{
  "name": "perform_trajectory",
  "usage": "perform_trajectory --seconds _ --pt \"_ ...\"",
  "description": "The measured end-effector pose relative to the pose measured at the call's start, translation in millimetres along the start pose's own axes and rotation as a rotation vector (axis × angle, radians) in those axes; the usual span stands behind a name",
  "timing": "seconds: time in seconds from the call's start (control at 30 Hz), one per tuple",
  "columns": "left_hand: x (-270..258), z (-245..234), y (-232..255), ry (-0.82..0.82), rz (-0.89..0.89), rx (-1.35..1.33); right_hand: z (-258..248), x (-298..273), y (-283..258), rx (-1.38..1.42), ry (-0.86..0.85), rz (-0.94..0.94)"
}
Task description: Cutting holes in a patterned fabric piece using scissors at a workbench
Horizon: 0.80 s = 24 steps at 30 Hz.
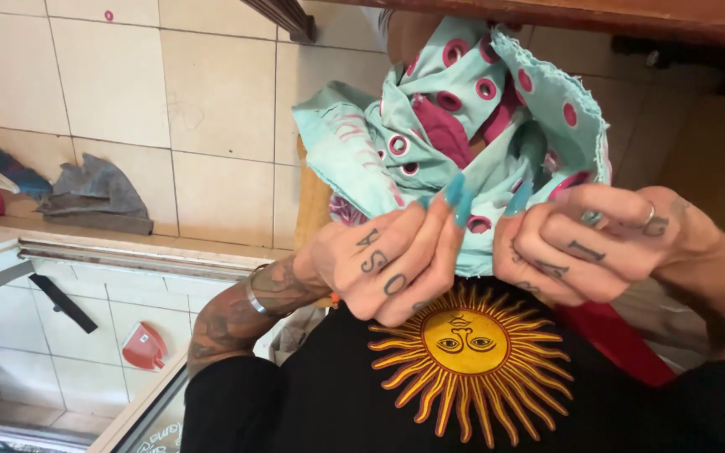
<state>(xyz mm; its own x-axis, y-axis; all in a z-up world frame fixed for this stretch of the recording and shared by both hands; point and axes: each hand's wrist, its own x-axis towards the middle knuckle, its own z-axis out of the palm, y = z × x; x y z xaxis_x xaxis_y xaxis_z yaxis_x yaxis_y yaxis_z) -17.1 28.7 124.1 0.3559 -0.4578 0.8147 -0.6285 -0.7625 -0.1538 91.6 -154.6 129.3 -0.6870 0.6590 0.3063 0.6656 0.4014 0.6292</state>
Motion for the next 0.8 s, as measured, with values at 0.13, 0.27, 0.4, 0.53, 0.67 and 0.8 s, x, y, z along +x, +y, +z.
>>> perform_trajectory --seconds 0.13,0.27,0.4,0.53,0.67,0.8 --pt "5.2 -6.1 -3.6 -0.131 0.030 0.067 -8.0 7.0 8.7 0.176 0.002 0.339" --pt "9.9 -8.7 -7.7 -0.178 0.013 0.063 -5.1 5.3 5.9 0.166 0.004 0.426" --pt "8.8 -9.5 -7.1 -0.192 -0.014 0.085 -5.4 7.1 15.3 0.083 -0.040 0.265" --pt "9.3 -8.5 -5.0 -0.171 -0.025 0.157 -3.8 10.1 14.5 -0.014 -0.073 0.238" --pt "13.0 -12.1 -0.2 -0.210 -0.079 0.182 6.4 0.1 -0.6 -0.098 0.063 0.290" --pt "12.8 -14.5 7.3 -0.204 -0.165 0.209 2.8 7.5 3.0 -0.112 0.063 0.287"
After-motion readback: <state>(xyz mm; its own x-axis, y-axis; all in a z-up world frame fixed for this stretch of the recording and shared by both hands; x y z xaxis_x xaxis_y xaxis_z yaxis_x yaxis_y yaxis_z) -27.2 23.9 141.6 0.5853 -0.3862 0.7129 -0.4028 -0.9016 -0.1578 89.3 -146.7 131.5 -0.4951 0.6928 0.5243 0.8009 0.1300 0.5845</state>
